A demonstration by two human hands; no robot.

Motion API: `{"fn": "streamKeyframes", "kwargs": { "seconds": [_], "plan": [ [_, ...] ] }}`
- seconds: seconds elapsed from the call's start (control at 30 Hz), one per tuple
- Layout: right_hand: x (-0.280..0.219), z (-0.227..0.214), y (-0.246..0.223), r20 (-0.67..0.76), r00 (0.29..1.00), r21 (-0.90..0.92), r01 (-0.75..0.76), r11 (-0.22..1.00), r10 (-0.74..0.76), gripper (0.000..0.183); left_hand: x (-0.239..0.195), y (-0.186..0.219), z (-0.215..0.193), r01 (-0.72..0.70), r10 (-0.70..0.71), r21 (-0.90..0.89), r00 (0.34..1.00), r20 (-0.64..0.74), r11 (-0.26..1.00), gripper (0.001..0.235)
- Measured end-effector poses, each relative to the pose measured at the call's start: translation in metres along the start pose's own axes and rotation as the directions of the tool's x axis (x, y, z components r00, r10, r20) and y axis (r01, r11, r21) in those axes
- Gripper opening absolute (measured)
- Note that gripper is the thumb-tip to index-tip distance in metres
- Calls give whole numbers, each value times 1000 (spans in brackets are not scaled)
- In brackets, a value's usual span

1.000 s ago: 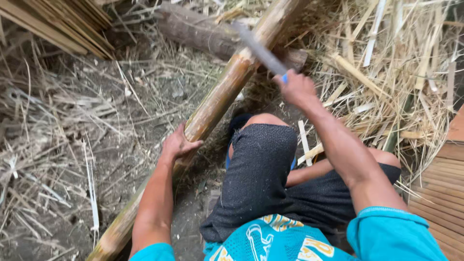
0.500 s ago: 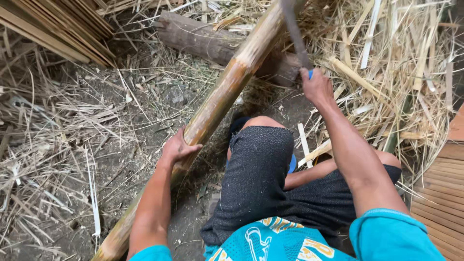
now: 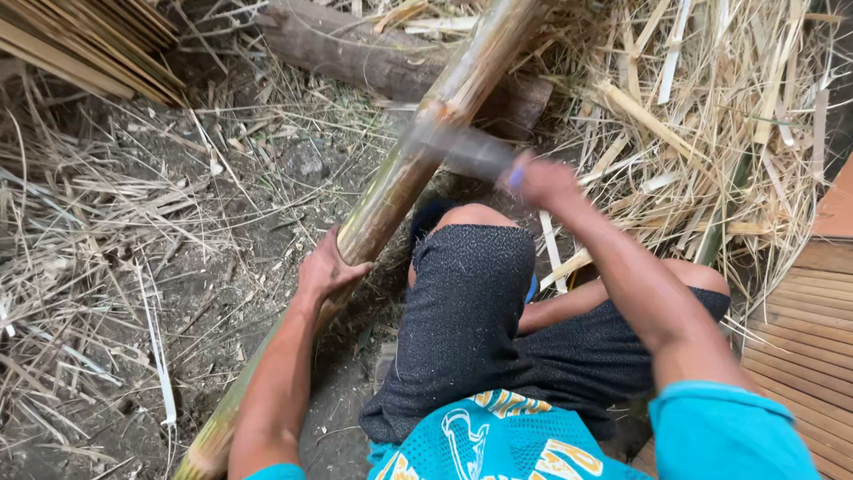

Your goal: The person selects a bamboo pole from a pile and places it on a wooden log. Using a machete, the person repeatedly chops the bamboo pole to cut it into smaller sections.

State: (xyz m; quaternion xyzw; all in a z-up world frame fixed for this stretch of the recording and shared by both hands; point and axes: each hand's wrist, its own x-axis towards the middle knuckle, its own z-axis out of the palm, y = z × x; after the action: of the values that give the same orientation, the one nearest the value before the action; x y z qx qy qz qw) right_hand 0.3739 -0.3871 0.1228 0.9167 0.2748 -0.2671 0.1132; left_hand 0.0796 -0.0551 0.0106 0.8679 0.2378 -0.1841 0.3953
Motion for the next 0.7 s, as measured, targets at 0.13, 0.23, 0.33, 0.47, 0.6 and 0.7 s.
{"fn": "streamKeyframes", "kwargs": {
  "seconds": [0.13,0.23,0.33,0.47,0.6,0.7],
  "plan": [
    [3,-2,-6,-125,987,174,-77,982,99,59,2,12,-2,92,-95,51,994,63,994,116],
    [-12,41,-16,-82,990,57,117,992,-112,51,1,7,5,40,-40,44,999,11,998,120],
    [-12,54,15,-64,943,133,333,933,-327,43,3,3,2,23,-22,62,1000,-5,998,120],
    [19,-4,43,-240,896,392,-264,881,375,60,-1,12,9,54,-54,130,999,0,990,120],
    [14,-32,17,-101,950,405,-233,884,296,58,-17,26,15,142,-149,209,989,21,968,118],
    [1,23,-20,3,995,-3,100,995,-100,47,-15,20,29,62,-30,288,993,-112,956,117]
  ]
}}
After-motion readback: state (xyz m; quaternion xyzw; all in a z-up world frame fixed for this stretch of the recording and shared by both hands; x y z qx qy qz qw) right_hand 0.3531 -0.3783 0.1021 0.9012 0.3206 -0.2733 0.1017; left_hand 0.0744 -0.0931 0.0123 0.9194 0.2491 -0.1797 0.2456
